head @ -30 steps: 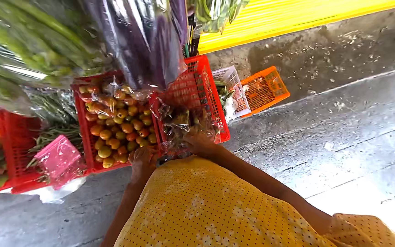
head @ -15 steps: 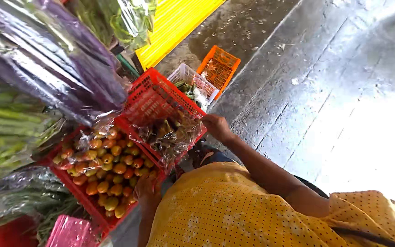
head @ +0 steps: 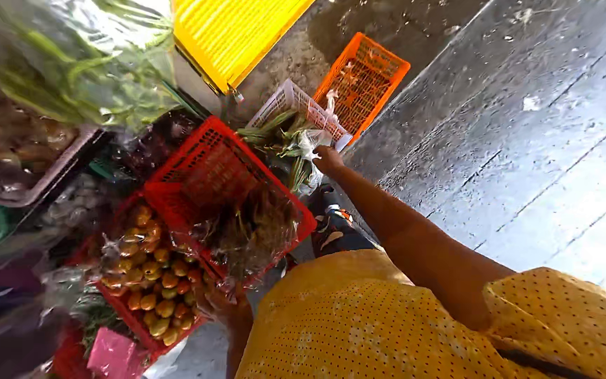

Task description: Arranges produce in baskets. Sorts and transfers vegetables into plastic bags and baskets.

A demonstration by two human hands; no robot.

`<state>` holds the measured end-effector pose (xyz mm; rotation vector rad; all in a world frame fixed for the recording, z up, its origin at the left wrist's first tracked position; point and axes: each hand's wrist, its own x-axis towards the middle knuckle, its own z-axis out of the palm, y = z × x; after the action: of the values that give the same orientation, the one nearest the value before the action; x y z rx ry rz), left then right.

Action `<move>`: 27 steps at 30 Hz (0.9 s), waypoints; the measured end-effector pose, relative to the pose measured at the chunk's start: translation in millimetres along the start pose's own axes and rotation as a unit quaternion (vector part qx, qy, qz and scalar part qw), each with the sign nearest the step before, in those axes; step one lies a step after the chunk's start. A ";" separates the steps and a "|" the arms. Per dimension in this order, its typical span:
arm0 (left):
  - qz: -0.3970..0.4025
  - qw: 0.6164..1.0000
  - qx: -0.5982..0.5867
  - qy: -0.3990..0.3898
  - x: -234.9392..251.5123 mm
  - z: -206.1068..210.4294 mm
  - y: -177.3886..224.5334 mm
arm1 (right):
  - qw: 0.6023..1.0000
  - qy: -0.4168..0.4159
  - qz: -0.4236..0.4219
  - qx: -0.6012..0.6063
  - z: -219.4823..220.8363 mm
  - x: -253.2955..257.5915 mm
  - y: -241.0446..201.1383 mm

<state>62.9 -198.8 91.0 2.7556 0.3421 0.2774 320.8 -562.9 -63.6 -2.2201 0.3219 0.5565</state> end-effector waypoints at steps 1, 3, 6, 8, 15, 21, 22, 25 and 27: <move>-0.001 1.000 -0.002 -0.003 -0.7 3.6 16.1 | 1.000 -0.013 -0.022 -0.011 2.4 10.9 3.2; 0.003 1.000 0.000 0.000 -6.1 17.6 38.7 | 0.994 -0.059 -0.078 -0.056 4.2 23.5 2.5; -0.094 0.987 0.023 -0.126 -1.1 5.7 97.1 | 0.957 -0.144 -0.209 -0.140 19.5 32.9 -3.8; -0.192 0.964 -0.005 -0.182 13.3 -5.8 135.8 | 0.926 -0.212 -0.269 -0.156 31.2 24.6 -11.9; -0.166 0.973 -0.041 -0.154 15.6 -3.3 130.4 | 0.904 -0.285 -0.252 -0.195 47.0 21.5 -31.3; -0.055 0.992 -0.089 -0.071 4.8 43.2 65.7 | 0.931 -0.189 -0.279 -0.140 14.4 11.2 -12.3; -0.056 0.991 -0.092 -0.082 12.1 44.4 65.4 | 0.930 -0.177 -0.298 -0.121 6.0 8.1 -10.7; -0.050 0.988 -0.099 -0.103 31.2 40.1 63.3 | 0.924 -0.171 -0.335 -0.073 -17.8 -12.6 -23.8; -0.042 0.987 -0.112 -0.107 42.7 37.6 57.2 | 0.927 -0.145 -0.344 -0.030 -30.2 -29.1 -36.9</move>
<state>123.8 -251.3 83.6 2.5124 0.3467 -0.0043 318.9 -561.0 -7.8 -2.0820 -0.6191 0.4877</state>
